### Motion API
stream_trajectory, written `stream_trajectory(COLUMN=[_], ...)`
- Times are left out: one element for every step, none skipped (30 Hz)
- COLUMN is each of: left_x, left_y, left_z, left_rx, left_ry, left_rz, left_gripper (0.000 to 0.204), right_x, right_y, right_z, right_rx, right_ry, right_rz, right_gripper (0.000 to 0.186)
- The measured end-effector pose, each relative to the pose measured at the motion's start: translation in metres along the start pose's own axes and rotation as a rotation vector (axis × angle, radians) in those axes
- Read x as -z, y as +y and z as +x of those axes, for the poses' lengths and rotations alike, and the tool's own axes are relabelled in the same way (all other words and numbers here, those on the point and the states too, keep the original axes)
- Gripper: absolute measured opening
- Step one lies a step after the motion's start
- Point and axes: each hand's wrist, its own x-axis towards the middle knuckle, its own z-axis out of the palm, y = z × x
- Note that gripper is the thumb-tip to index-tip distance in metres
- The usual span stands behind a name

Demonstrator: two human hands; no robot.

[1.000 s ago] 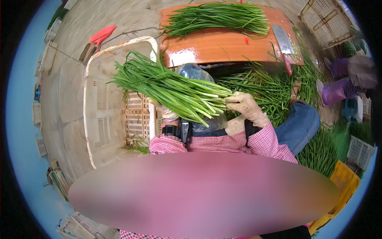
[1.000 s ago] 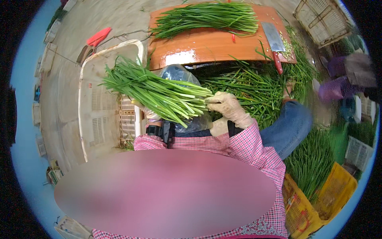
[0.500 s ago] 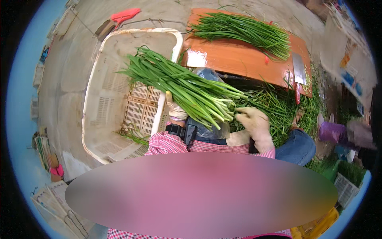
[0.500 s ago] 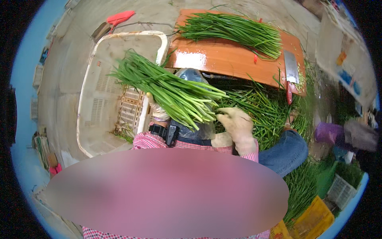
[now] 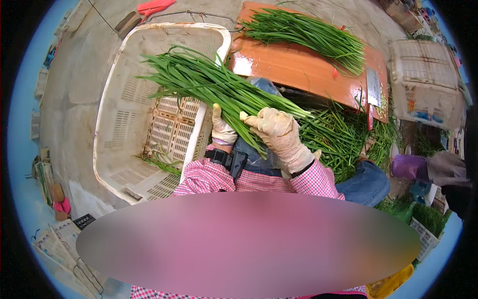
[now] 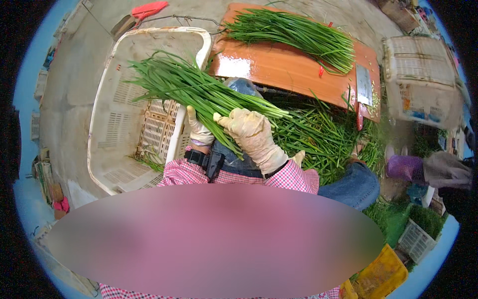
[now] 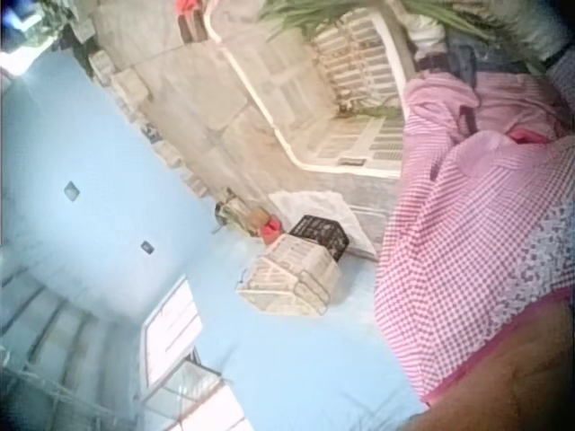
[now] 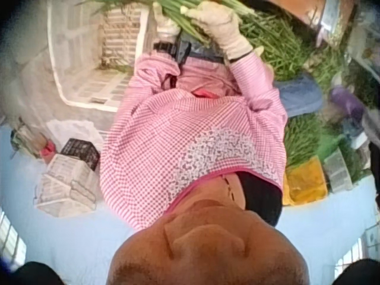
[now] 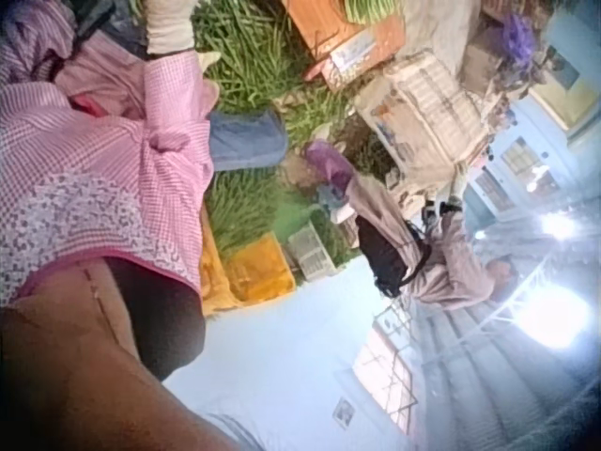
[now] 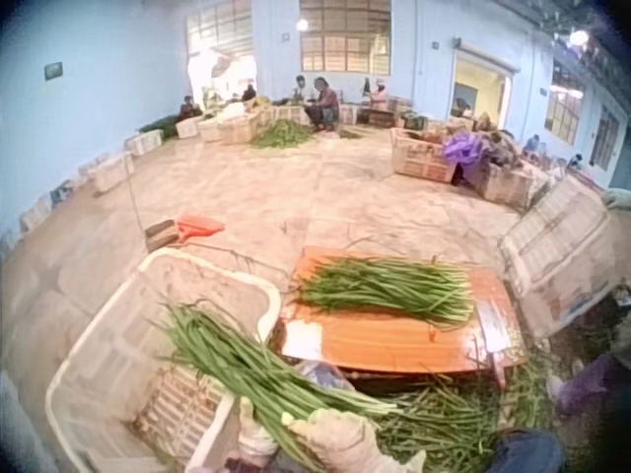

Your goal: Cleaning, sorting, and bundling green onions before trimming the ends with a cleaver.

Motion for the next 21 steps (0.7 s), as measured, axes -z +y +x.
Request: stream_trajectory(left_x=[0.000,-0.001,-0.002,-0.004,-0.006,-0.008,-0.011,-0.013,-0.015,-0.017,-0.018,-0.019,-0.018,-0.017,-0.015,-0.013,-0.011,-0.011,-0.013,-0.017,-0.024], left_y=[0.000,0.000,0.000,0.000,0.002,0.003,0.004,0.004,0.005,0.005,0.005,0.005,0.005,0.006,0.006,0.008,0.008,0.009,0.009,0.010,0.010], left_z=[0.001,0.003,0.004,0.006,0.007,0.007,0.008,0.007,0.007,0.007,0.007,0.007,0.007,0.008,0.007,0.009,0.008,0.008,0.008,0.006,0.005], left_rx=[0.003,0.007,0.009,0.014,0.018,0.022,0.018,0.036,0.041,0.046,0.037,0.030,0.029,0.022,0.014,0.023,0.025,0.020,0.027,0.042,0.050], left_ry=[-0.022,-0.015,-0.009,0.020,0.017,0.012,-0.008,0.041,0.044,0.046,0.075,0.055,0.048,0.042,-0.007,0.020,-0.001,-0.010,-0.033,-0.030,0.004], left_rz=[0.010,0.038,0.066,-0.009,-0.012,-0.017,-0.033,-0.055,-0.049,-0.041,-0.022,-0.021,-0.030,-0.037,-0.092,-0.091,-0.117,-0.144,-0.160,-0.130,-0.082], left_gripper=[0.080,0.078,0.076,0.069,0.068,0.067,0.066,0.064,0.064,0.065,0.065,0.064,0.064,0.064,0.065,0.066,0.065,0.064,0.063,0.064,0.064], right_x=[-0.001,-0.002,-0.004,-0.007,-0.011,-0.015,-0.020,-0.024,-0.026,-0.025,-0.018,-0.007,0.005,0.027,0.051,0.080,0.107,0.125,0.136,0.138,0.134], right_y=[0.001,0.002,0.003,0.003,0.004,0.005,0.007,0.008,0.008,0.007,0.005,0.002,0.000,-0.003,-0.007,-0.009,-0.006,0.003,0.012,0.020,0.030], right_z=[-0.001,-0.003,-0.005,-0.006,-0.007,-0.008,-0.008,-0.008,-0.006,-0.006,-0.008,-0.008,-0.005,-0.010,-0.015,-0.023,-0.027,-0.024,-0.019,-0.013,-0.004], right_rx=[0.045,0.051,0.041,0.036,0.014,0.047,0.051,0.046,0.059,0.024,0.026,0.043,0.043,0.122,0.106,-0.036,-0.156,-0.246,-0.327,-0.339,-0.290], right_ry=[-0.011,0.020,0.079,0.104,0.079,0.086,0.097,0.103,0.154,0.140,0.081,0.023,-0.056,-0.205,-0.291,-0.503,-0.749,-0.829,-0.900,-0.630,-0.350], right_rz=[-0.053,-0.061,-0.051,-0.031,-0.016,-0.052,-0.059,-0.064,-0.061,0.032,0.050,0.073,0.085,0.214,0.515,0.752,0.984,1.200,1.425,1.159,0.891], right_gripper=[0.022,0.015,0.014,0.012,0.011,0.008,0.008,0.009,0.010,0.014,0.013,0.012,0.012,0.013,0.012,0.012,0.013,0.017,0.026,0.044,0.062])
